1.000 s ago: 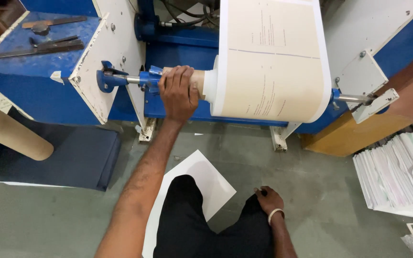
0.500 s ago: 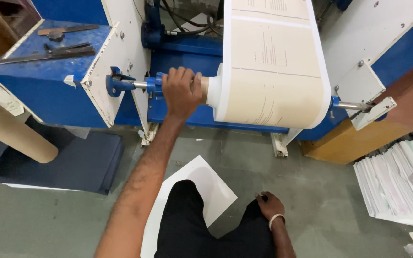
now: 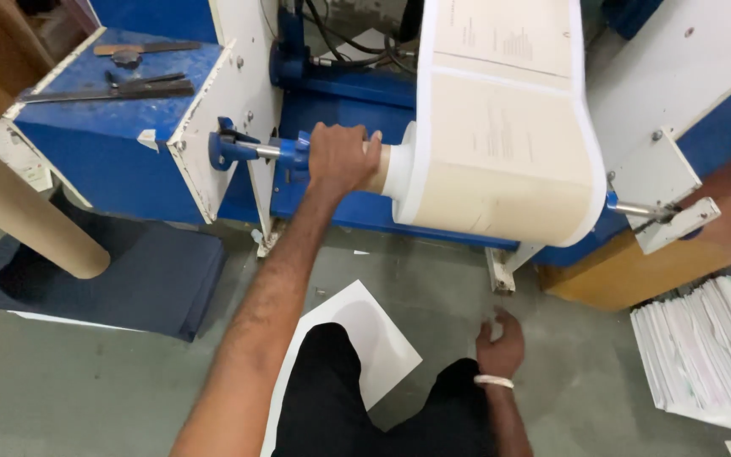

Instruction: The person slides a large printed paper roll onto a machine spindle by gripping its cardboard core, then unrolls and smooths the printed sheet across the machine with both hands. At the end they lift the leading edge of the sheet and pull it free from the roll.

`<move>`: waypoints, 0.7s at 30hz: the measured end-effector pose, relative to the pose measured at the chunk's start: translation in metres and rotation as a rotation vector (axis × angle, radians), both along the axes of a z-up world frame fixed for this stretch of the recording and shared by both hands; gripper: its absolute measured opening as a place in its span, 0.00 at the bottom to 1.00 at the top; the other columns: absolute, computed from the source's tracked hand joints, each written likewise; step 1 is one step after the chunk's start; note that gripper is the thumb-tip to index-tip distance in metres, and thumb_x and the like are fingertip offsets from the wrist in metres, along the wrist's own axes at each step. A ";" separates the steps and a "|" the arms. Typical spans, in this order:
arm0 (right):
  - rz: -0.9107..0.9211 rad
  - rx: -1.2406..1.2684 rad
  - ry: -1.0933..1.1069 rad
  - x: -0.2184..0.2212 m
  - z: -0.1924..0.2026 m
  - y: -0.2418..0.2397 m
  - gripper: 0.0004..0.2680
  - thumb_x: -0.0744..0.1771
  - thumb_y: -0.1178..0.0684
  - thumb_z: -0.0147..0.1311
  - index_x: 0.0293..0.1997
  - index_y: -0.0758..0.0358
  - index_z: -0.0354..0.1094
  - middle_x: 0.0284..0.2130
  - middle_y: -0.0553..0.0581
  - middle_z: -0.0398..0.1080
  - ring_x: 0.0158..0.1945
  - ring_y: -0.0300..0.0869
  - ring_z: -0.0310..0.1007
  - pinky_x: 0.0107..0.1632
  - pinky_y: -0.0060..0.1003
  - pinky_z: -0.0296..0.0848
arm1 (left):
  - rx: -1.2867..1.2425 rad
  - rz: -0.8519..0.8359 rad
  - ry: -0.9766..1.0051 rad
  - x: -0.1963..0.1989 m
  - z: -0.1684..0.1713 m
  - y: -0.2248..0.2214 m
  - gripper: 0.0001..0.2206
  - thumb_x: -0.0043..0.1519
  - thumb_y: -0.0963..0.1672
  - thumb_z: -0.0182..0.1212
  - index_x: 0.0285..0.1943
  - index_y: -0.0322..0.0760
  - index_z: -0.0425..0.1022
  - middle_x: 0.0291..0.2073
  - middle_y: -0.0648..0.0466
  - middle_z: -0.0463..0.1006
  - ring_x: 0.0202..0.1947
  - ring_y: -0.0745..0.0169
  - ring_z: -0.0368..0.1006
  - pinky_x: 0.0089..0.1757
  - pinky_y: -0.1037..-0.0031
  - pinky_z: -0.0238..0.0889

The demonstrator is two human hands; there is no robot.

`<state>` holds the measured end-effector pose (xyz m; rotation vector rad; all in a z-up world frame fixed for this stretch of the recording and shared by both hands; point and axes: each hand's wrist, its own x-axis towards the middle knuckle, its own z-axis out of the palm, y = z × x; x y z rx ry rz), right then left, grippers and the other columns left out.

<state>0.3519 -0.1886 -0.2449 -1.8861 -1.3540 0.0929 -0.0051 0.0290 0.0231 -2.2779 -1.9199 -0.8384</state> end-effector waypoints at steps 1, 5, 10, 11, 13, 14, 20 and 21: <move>-0.023 0.211 -0.106 -0.008 0.034 0.017 0.14 0.66 0.55 0.59 0.58 0.67 0.72 0.51 0.67 0.74 0.55 0.59 0.73 0.59 0.50 0.70 | 0.212 -0.048 -0.027 -0.003 -0.007 0.000 0.22 0.66 0.54 0.53 0.32 0.34 0.82 0.29 0.40 0.81 0.33 0.40 0.77 0.42 0.53 0.64; 0.019 0.740 -0.330 -0.039 0.173 0.043 0.14 0.69 0.58 0.58 0.63 0.68 0.67 0.58 0.65 0.71 0.62 0.57 0.68 0.65 0.52 0.66 | 0.517 -0.169 -0.158 0.002 -0.014 -0.015 0.15 0.63 0.50 0.59 0.30 0.37 0.80 0.26 0.46 0.80 0.31 0.44 0.75 0.42 0.55 0.60; 0.114 0.702 -0.491 -0.036 0.264 0.108 0.18 0.74 0.53 0.58 0.73 0.65 0.59 0.69 0.65 0.63 0.74 0.56 0.61 0.74 0.53 0.60 | 0.575 -0.212 -0.201 -0.003 -0.024 -0.021 0.13 0.63 0.49 0.60 0.33 0.35 0.79 0.30 0.47 0.80 0.36 0.47 0.76 0.46 0.56 0.61; 0.122 0.640 -0.558 -0.031 0.277 0.128 0.21 0.74 0.51 0.58 0.75 0.65 0.56 0.72 0.67 0.60 0.76 0.58 0.57 0.76 0.55 0.56 | 0.615 -0.226 -0.223 -0.003 -0.025 -0.021 0.12 0.62 0.48 0.60 0.36 0.34 0.80 0.31 0.48 0.81 0.38 0.49 0.76 0.47 0.56 0.61; 0.149 0.574 -0.534 -0.032 0.295 0.145 0.23 0.73 0.49 0.58 0.77 0.66 0.53 0.74 0.68 0.57 0.77 0.58 0.54 0.76 0.56 0.55 | 0.645 -0.237 -0.210 -0.003 -0.031 -0.019 0.12 0.62 0.48 0.59 0.38 0.34 0.80 0.34 0.48 0.81 0.40 0.49 0.76 0.49 0.57 0.61; 0.178 0.504 -0.508 -0.033 0.303 0.154 0.26 0.72 0.47 0.57 0.78 0.67 0.51 0.75 0.70 0.54 0.78 0.59 0.51 0.76 0.56 0.53 | 0.670 -0.247 -0.196 -0.004 -0.034 -0.018 0.12 0.62 0.47 0.58 0.41 0.33 0.80 0.36 0.48 0.81 0.42 0.50 0.76 0.51 0.57 0.62; 0.269 0.286 -0.527 -0.028 0.295 0.173 0.28 0.72 0.37 0.50 0.77 0.68 0.51 0.75 0.69 0.52 0.78 0.60 0.45 0.73 0.61 0.48 | 0.744 -0.230 -0.200 -0.005 -0.040 -0.024 0.14 0.65 0.48 0.56 0.48 0.32 0.79 0.45 0.47 0.81 0.50 0.48 0.75 0.56 0.58 0.61; 0.276 0.297 -0.532 -0.029 0.297 0.175 0.28 0.72 0.37 0.50 0.77 0.68 0.51 0.75 0.69 0.52 0.78 0.60 0.45 0.73 0.61 0.48 | 0.754 -0.221 -0.200 -0.005 -0.039 -0.023 0.14 0.65 0.48 0.56 0.48 0.32 0.79 0.45 0.47 0.81 0.50 0.48 0.75 0.56 0.58 0.61</move>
